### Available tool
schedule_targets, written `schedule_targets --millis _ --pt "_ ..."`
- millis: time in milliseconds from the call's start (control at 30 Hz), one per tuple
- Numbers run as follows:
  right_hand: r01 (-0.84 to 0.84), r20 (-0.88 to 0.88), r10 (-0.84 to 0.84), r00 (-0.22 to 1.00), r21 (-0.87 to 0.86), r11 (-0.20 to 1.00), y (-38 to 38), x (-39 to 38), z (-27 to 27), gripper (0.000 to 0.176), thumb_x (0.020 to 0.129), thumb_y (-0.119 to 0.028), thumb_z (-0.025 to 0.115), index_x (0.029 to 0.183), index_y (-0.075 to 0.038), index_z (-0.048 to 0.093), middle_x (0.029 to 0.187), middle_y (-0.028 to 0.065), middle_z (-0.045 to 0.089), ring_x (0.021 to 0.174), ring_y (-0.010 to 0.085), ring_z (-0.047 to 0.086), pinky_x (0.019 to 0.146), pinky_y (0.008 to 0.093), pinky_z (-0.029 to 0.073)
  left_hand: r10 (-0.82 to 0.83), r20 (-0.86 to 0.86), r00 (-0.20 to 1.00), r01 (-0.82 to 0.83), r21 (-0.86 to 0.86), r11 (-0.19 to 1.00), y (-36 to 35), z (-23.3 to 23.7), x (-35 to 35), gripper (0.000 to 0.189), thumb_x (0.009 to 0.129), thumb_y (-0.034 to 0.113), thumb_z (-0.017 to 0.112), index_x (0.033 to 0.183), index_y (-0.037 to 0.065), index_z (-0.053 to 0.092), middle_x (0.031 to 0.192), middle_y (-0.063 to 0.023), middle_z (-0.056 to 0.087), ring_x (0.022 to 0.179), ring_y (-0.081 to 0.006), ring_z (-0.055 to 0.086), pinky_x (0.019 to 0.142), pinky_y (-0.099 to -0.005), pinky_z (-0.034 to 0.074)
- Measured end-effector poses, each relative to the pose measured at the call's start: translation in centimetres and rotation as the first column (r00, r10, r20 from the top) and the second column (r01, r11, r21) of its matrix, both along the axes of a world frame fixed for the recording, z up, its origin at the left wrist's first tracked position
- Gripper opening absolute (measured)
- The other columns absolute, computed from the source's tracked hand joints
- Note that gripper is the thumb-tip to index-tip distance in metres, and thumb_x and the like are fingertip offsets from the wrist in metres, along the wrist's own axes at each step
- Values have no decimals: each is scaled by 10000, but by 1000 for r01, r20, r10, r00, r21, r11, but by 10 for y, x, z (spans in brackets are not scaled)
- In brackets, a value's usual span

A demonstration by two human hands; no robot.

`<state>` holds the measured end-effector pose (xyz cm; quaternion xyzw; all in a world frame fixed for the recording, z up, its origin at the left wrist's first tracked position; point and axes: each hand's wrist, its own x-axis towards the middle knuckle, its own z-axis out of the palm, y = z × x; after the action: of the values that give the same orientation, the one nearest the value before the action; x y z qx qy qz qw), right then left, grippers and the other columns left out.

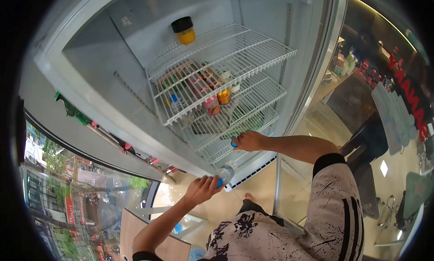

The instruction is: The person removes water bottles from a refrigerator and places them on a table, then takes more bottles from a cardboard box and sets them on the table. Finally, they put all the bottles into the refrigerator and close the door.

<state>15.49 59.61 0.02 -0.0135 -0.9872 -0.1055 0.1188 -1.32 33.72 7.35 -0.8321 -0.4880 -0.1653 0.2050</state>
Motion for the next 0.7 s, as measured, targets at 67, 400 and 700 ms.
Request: schedule_targets --millis 67,400,700 --pt "23 -32 -21 999 74 997 18 -1 -1 451 865 -496 527 925 -49 526 545 11 555 567 177 606 469 333 473 -15 2 1000 15 -1 1000 45 -30 4 338 825 334 670 917 31 552 668 -13 554 575 -140 565 469 -247 472" --pt "-105 -202 134 970 147 984 53 -18 -24 367 860 -453 528 924 -92 543 789 62 625 781 238 639 715 351 507 -70 -186 980 68 -20 998 145 -90 -22 341 839 367 632 920 56 518 683 -11 577 591 -141 584 489 -249 497" --pt "73 -278 -14 961 201 977 52 -12 -31 426 841 -482 542 890 -63 603 802 62 636 821 212 633 766 331 480 452 -110 885 -457 -26 889 154 -106 4 347 839 394 634 894 75 511 684 -36 586 614 -164 627 504 -271 510"
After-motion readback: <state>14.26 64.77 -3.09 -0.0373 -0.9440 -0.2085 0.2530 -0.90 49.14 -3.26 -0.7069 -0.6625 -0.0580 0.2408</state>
